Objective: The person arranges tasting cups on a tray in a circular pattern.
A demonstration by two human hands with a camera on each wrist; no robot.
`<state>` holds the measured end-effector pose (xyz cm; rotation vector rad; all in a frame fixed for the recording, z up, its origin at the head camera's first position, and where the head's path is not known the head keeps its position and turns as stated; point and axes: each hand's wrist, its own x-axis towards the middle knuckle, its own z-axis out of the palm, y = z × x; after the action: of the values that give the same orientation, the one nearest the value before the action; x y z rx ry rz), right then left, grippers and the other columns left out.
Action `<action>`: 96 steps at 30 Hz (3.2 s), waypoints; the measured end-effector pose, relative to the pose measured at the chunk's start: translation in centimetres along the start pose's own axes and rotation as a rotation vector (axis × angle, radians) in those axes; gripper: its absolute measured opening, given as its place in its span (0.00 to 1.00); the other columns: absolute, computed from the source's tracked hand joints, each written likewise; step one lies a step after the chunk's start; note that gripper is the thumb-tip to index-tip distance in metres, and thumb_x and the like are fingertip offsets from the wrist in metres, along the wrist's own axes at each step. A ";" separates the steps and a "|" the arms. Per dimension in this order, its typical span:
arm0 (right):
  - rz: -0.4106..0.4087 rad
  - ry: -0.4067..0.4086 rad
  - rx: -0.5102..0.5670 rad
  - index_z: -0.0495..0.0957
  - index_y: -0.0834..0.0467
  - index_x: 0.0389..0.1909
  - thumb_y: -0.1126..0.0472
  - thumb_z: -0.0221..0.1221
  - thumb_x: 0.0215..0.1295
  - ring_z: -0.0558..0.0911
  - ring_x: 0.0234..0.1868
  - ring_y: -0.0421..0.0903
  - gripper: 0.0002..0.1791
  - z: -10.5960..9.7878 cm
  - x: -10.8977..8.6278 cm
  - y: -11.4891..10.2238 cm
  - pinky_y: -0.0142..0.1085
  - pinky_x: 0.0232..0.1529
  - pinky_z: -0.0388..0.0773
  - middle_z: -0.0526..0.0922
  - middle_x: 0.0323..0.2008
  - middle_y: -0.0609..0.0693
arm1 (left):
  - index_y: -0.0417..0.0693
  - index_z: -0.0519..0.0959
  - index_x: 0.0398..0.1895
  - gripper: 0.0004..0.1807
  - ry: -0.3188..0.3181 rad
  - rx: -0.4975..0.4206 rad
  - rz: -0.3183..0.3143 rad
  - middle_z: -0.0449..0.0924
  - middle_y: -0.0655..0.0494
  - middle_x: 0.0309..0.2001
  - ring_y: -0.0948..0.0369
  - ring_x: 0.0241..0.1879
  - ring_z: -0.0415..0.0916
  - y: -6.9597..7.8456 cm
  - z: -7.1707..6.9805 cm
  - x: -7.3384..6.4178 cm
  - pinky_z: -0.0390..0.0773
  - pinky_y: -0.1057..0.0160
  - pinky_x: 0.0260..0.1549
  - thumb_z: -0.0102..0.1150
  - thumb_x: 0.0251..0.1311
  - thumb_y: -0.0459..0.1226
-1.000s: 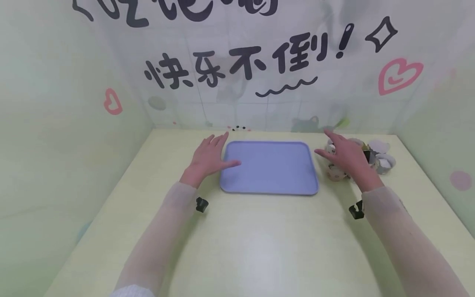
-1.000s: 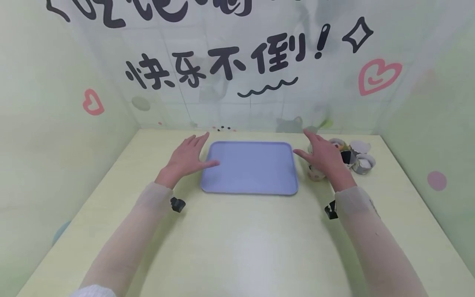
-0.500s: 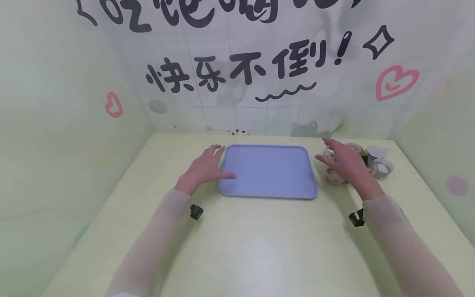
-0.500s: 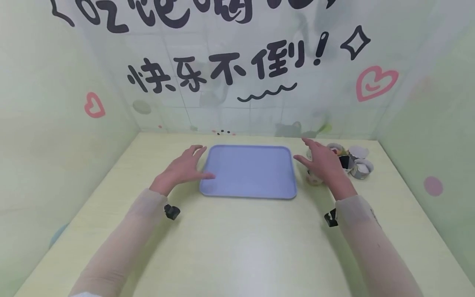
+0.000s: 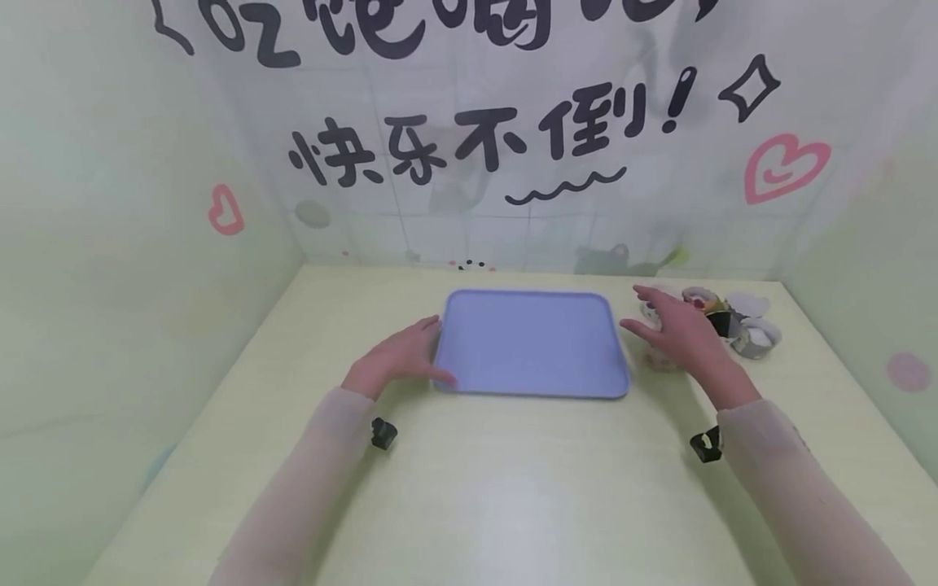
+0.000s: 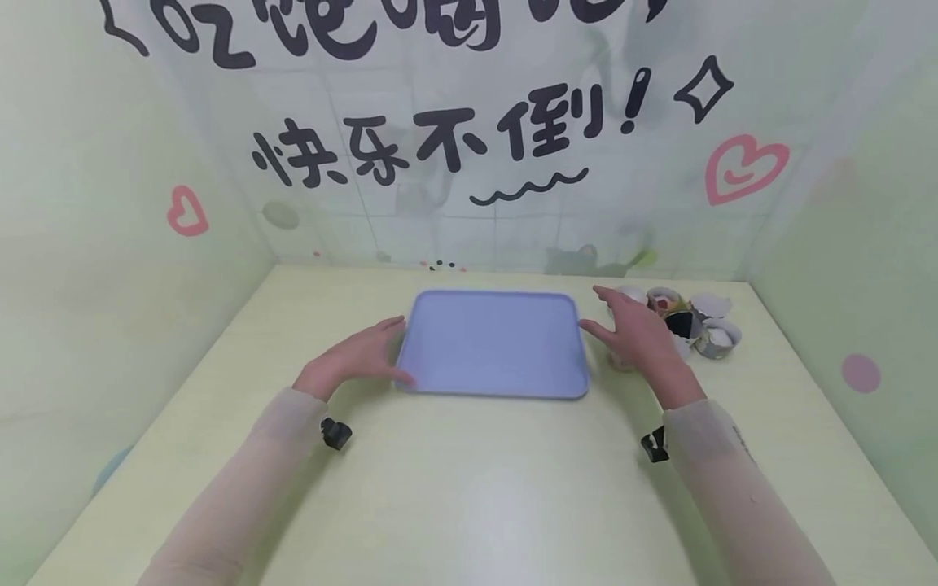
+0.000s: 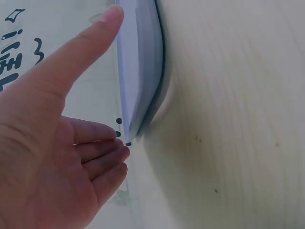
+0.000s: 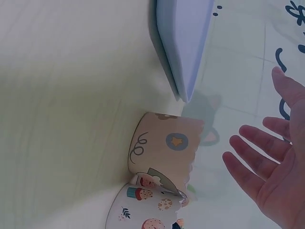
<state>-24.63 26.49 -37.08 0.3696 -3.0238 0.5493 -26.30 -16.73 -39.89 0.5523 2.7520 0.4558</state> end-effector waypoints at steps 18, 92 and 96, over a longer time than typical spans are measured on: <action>0.038 0.051 0.047 0.62 0.60 0.73 0.40 0.56 0.70 0.75 0.61 0.69 0.40 -1.0 -1.6 0.4 0.66 0.56 0.71 0.74 0.64 0.67 | 0.40 0.56 0.77 0.67 -0.028 0.127 -0.008 0.54 0.48 0.79 0.47 0.76 0.57 0.0 -0.3 0.7 0.64 0.48 0.73 0.74 0.39 0.65; 0.451 0.156 0.361 0.43 0.75 0.75 0.41 0.50 0.73 0.58 0.69 0.78 0.49 -1.8 -6.9 13.3 0.70 0.63 0.61 0.51 0.72 0.78 | 0.39 0.40 0.80 0.75 -0.094 0.161 -0.029 0.37 0.44 0.82 0.48 0.80 0.43 0.5 0.4 0.5 0.56 0.50 0.77 0.73 0.38 0.67; 0.474 0.141 0.387 0.41 0.75 0.75 0.42 0.51 0.73 0.56 0.70 0.78 0.50 -1.7 -6.7 13.6 0.70 0.65 0.60 0.49 0.73 0.78 | 0.40 0.40 0.80 0.76 -0.090 0.167 -0.018 0.37 0.45 0.82 0.49 0.80 0.43 0.4 0.2 0.6 0.55 0.51 0.77 0.73 0.38 0.68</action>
<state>-21.42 40.96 -40.76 -0.3779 -2.8477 1.1388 -26.66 -16.05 -40.12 0.5724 2.7213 0.1925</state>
